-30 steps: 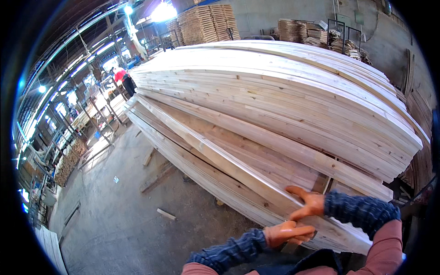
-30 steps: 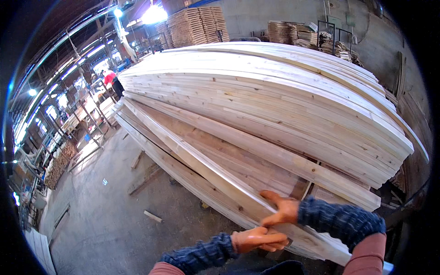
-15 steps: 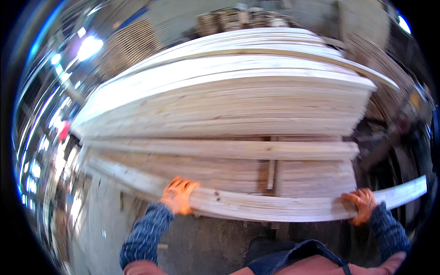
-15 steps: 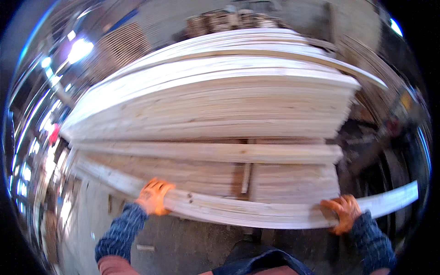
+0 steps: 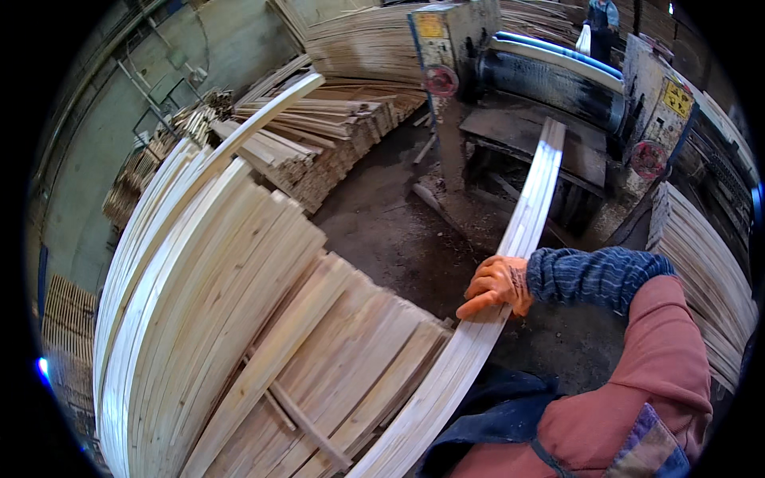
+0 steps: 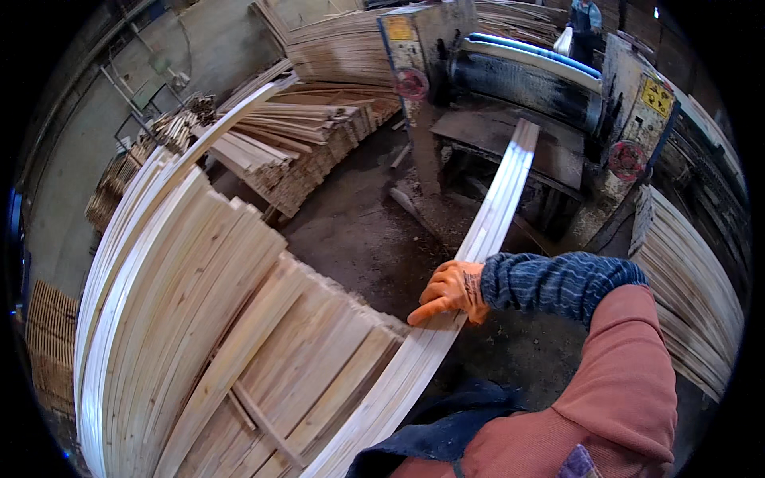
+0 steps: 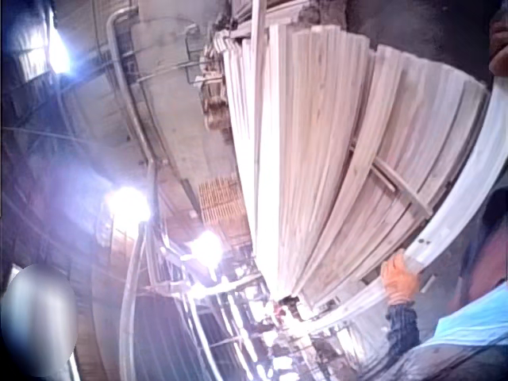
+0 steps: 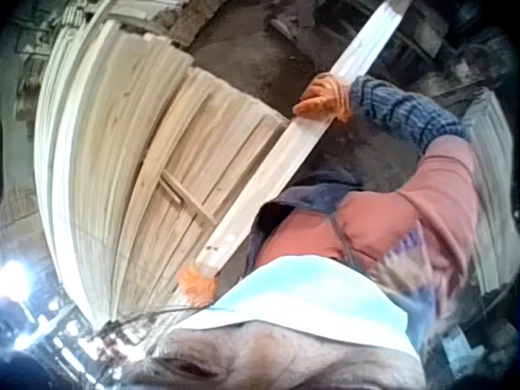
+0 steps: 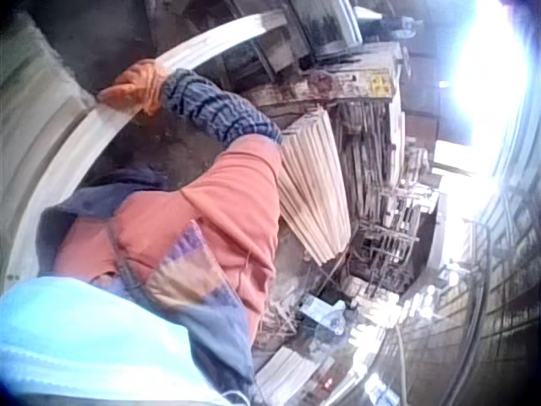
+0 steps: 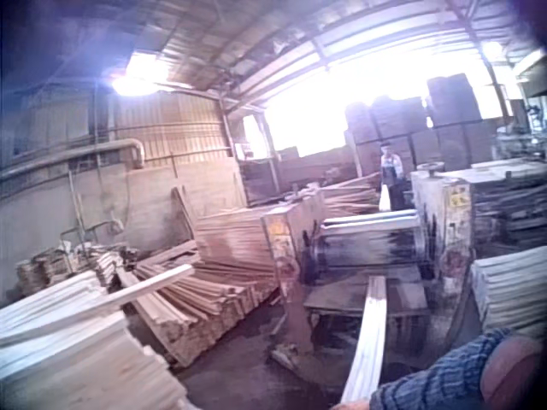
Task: The person picks up long wooden boards from a stack and feeds them into an industrial sanding or planing machine one by one.
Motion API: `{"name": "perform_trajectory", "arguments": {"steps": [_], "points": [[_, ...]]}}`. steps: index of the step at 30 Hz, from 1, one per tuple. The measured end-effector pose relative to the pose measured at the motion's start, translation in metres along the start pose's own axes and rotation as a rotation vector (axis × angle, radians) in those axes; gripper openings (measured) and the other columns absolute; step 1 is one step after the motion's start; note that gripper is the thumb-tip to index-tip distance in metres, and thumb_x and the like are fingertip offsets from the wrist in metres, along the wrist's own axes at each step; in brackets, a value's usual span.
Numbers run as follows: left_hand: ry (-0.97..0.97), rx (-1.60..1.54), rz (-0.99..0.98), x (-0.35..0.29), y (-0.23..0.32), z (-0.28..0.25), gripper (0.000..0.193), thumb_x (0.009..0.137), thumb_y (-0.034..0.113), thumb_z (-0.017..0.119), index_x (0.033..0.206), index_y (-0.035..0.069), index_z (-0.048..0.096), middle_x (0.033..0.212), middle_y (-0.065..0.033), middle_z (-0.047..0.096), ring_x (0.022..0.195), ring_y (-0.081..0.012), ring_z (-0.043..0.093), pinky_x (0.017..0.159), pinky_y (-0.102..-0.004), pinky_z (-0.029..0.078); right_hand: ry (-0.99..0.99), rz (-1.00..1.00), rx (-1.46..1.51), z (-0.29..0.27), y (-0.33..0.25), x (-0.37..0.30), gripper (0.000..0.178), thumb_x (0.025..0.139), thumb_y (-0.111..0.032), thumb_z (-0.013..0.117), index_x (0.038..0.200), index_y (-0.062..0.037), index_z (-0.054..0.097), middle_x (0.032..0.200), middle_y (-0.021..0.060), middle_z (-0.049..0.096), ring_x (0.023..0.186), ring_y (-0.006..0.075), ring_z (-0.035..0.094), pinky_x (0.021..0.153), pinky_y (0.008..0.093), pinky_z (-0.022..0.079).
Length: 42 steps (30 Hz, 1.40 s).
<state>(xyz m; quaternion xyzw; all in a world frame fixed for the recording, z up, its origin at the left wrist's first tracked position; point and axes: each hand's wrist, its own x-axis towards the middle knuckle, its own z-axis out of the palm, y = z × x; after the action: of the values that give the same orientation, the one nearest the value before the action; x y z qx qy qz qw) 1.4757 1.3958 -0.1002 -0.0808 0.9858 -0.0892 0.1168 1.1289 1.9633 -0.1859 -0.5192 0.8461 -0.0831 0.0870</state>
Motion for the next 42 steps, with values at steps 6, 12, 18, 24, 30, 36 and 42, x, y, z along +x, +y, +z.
{"name": "perform_trajectory", "arguments": {"steps": [6, 12, 18, 24, 30, 36, 42], "points": [[0.370, -0.164, 0.195, 0.029, 0.128, 0.046, 0.044, 0.081, 0.027, 0.069, 0.119, 0.006, 0.067, 0.103, -0.0180, 0.067, 0.099, -0.0404, 0.062, 0.090, -0.0523, 0.051, 0.124, 0.174, -0.237, 0.043, 0.057, -0.055, 0.121, 0.052, -0.016, 0.093, 0.159, -0.0286, 0.037, 0.138, 0.0109, 0.062, 0.130, 0.0323, 0.059, 0.121, 0.0526, 0.038], [0.260, -0.193, 0.332, 0.090, 0.263, 0.110, 0.046, 0.091, 0.032, 0.060, 0.127, 0.004, 0.065, 0.112, -0.0169, 0.070, 0.098, -0.0345, 0.065, 0.092, -0.0512, 0.053, 0.172, -0.100, 0.184, 0.090, 0.058, -0.032, 0.109, 0.058, -0.003, 0.074, 0.159, -0.0205, 0.038, 0.145, 0.0165, 0.055, 0.133, 0.0392, 0.053, 0.116, 0.0519, 0.043], [0.098, -0.278, 0.247, 0.141, 0.360, 0.150, 0.077, 0.067, 0.046, 0.085, 0.126, 0.005, 0.058, 0.117, -0.0199, 0.063, 0.115, -0.0408, 0.058, 0.100, -0.0511, 0.047, 0.276, -0.251, 0.258, 0.177, -0.032, 0.017, 0.101, 0.065, -0.019, 0.077, 0.158, -0.0193, 0.037, 0.137, 0.0162, 0.061, 0.126, 0.0347, 0.059, 0.109, 0.0495, 0.045], [0.149, -0.552, 0.345, 0.145, 0.390, 0.088, 0.099, 0.067, 0.049, 0.089, 0.141, -0.002, 0.048, 0.125, -0.0257, 0.063, 0.119, -0.0405, 0.059, 0.102, -0.0529, 0.045, -0.027, -0.106, 0.022, 0.148, -0.005, 0.002, 0.107, 0.066, -0.027, 0.083, 0.160, -0.0200, 0.033, 0.137, 0.0119, 0.063, 0.126, 0.0305, 0.062, 0.110, 0.0471, 0.044], [0.315, -0.210, 0.310, 0.061, 0.212, 0.127, 0.089, 0.070, 0.051, 0.083, 0.138, 0.002, 0.055, 0.124, -0.0219, 0.066, 0.118, -0.0395, 0.061, 0.105, -0.0526, 0.045, -0.054, 0.015, -0.012, 0.119, 0.063, -0.033, 0.120, 0.051, -0.016, 0.095, 0.156, -0.0250, 0.039, 0.144, 0.0088, 0.060, 0.135, 0.0298, 0.056, 0.121, 0.0513, 0.035], [-0.035, 0.123, -0.057, 0.050, 0.155, 0.153, 0.086, 0.069, 0.058, 0.080, 0.134, 0.005, 0.060, 0.123, -0.0186, 0.067, 0.120, -0.0389, 0.060, 0.104, -0.0514, 0.047, -0.020, 0.341, -0.070, 0.092, 0.094, -0.065, 0.122, 0.049, -0.011, 0.096, 0.156, -0.0247, 0.040, 0.157, 0.0098, 0.048, 0.152, 0.0309, 0.036, 0.129, 0.0515, 0.022], [-0.154, -0.002, -0.096, 0.085, 0.243, 0.114, 0.086, 0.071, 0.048, 0.083, 0.139, 0.005, 0.054, 0.126, -0.0189, 0.065, 0.123, -0.0397, 0.057, 0.110, -0.0498, 0.042, 0.120, 0.284, 0.097, 0.118, 0.067, -0.062, 0.119, 0.052, -0.005, 0.087, 0.158, -0.0241, 0.036, 0.162, 0.0111, 0.041, 0.153, 0.0332, 0.032, 0.130, 0.0505, 0.020]]}}
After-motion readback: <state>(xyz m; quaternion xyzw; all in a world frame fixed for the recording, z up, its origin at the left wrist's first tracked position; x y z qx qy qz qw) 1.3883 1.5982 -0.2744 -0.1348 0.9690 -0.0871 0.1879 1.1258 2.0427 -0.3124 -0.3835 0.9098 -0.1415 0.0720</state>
